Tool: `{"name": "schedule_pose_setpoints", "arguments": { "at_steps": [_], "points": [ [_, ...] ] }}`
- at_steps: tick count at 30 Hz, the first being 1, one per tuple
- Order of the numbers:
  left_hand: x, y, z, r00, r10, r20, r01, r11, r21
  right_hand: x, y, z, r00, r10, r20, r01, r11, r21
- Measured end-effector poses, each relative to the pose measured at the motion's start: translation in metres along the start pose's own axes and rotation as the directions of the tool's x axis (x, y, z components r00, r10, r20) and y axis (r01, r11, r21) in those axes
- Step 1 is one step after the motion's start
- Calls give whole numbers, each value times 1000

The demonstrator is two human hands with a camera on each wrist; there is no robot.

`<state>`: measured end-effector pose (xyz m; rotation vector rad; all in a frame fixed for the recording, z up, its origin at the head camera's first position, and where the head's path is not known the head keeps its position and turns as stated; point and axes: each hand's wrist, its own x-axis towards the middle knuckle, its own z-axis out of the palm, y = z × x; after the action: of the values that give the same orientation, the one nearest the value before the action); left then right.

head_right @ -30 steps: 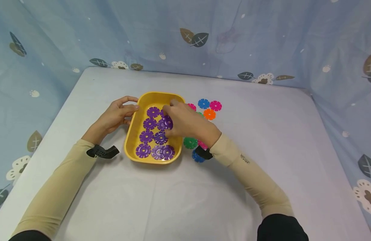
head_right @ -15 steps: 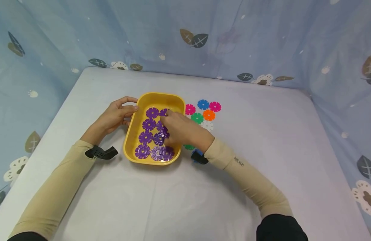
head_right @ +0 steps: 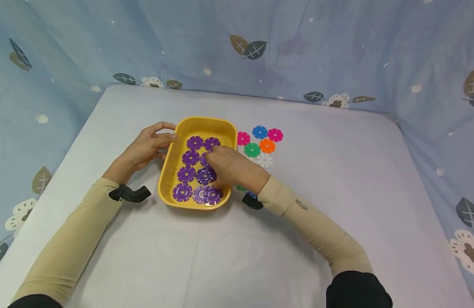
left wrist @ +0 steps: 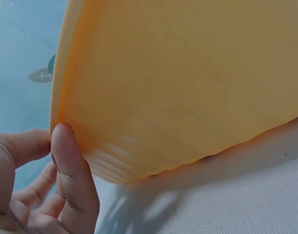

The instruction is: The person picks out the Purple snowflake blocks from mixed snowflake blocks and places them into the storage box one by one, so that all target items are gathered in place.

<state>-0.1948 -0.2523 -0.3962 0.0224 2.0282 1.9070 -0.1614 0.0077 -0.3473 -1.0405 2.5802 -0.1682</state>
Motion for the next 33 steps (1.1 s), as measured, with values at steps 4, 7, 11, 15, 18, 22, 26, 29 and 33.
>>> {"name": "schedule_pose_setpoints", "arguments": {
  "at_steps": [4,7,11,15,18,22,26,29,33],
  "points": [
    [0,0,1,1000,5,2,-5,1000,-1,0,1,1,1000,-12,0,12,1000,-13],
    [0,1,2,1000,7,5,-7,1000,-9,0,2,1,1000,-23,-1,23,1000,-18],
    [1,1,3,1000,10,9,-10,1000,-9,0,3,3,1000,-26,10,26,999,-26],
    [2,0,4,1000,8,10,-8,1000,-10,-1,2,2,1000,-11,21,12,1000,-17],
    [3,1,5,1000,4,10,-4,1000,-20,-3,3,2,1000,-1,16,1,1000,6],
    [4,0,5,1000,-2,4,2,1000,-5,-8,5,0,1000,-11,-23,12,999,50],
    [2,0,5,1000,-5,-25,7,999,48,-16,12,-2,988,-38,-147,55,992,116],
    [1,2,5,998,9,-55,-4,997,82,-25,20,-4,964,-36,-264,81,984,161],
    [2,5,6,995,40,-86,-29,991,128,-40,30,-8,917,-13,-398,98,976,195]
  ]
}}
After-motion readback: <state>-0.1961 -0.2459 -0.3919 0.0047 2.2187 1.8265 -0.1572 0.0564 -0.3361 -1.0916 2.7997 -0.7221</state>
